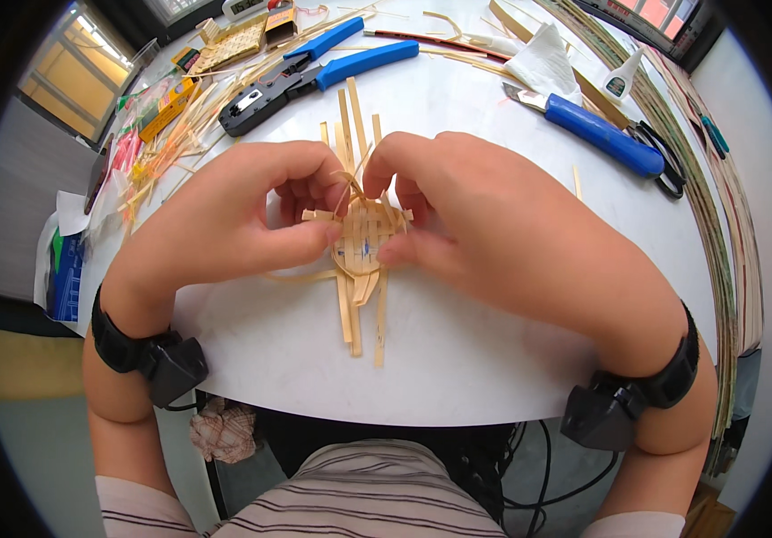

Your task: Weaving thin bamboo strips to construct a small object or basket structure.

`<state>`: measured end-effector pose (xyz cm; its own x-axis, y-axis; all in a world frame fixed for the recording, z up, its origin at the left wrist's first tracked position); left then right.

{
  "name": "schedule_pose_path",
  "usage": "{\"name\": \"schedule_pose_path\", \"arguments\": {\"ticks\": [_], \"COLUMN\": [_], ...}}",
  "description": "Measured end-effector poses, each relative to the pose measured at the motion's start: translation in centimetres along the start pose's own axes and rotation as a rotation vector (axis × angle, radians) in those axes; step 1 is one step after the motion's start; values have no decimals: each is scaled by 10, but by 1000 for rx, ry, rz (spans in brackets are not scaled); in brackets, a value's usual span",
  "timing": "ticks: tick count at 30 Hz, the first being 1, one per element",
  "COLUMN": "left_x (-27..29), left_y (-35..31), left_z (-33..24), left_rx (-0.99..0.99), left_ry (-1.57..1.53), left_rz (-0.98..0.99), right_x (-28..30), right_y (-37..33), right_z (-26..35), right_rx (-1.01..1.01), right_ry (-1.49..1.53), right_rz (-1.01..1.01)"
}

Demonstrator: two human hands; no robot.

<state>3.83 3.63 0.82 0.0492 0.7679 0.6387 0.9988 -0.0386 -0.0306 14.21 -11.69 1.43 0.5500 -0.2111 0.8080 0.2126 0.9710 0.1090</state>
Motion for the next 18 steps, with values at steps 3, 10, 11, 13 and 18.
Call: {"name": "schedule_pose_path", "arguments": {"ticks": [3,10,11,13,18], "left_x": [0,1,1,0,0], "left_y": [1,0,0,0,1], "left_z": [1,0,0,1,1], "left_rx": [5,-32,-32,-36,-36], "left_ry": [18,14,11,11,13], "left_rz": [-1,-28,-28,-30,-26], "right_x": [1,4,4,5,2], "right_y": [1,-1,-1,0,-1], "right_z": [0,-2,-2,0,-3], "right_rx": [-13,-24,-23,-46,-26], "right_ry": [6,-45,-58,-56,-37], "right_rz": [42,9,7,27,0]}}
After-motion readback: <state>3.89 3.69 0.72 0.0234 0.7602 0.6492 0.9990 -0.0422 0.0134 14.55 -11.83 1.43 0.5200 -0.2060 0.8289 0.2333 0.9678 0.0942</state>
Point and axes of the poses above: each hand's wrist, its own y-axis towards the middle knuckle, its own x-axis out of the back of the hand, z = x × y, the point moved 5 cm from there along y, towards the middle knuckle
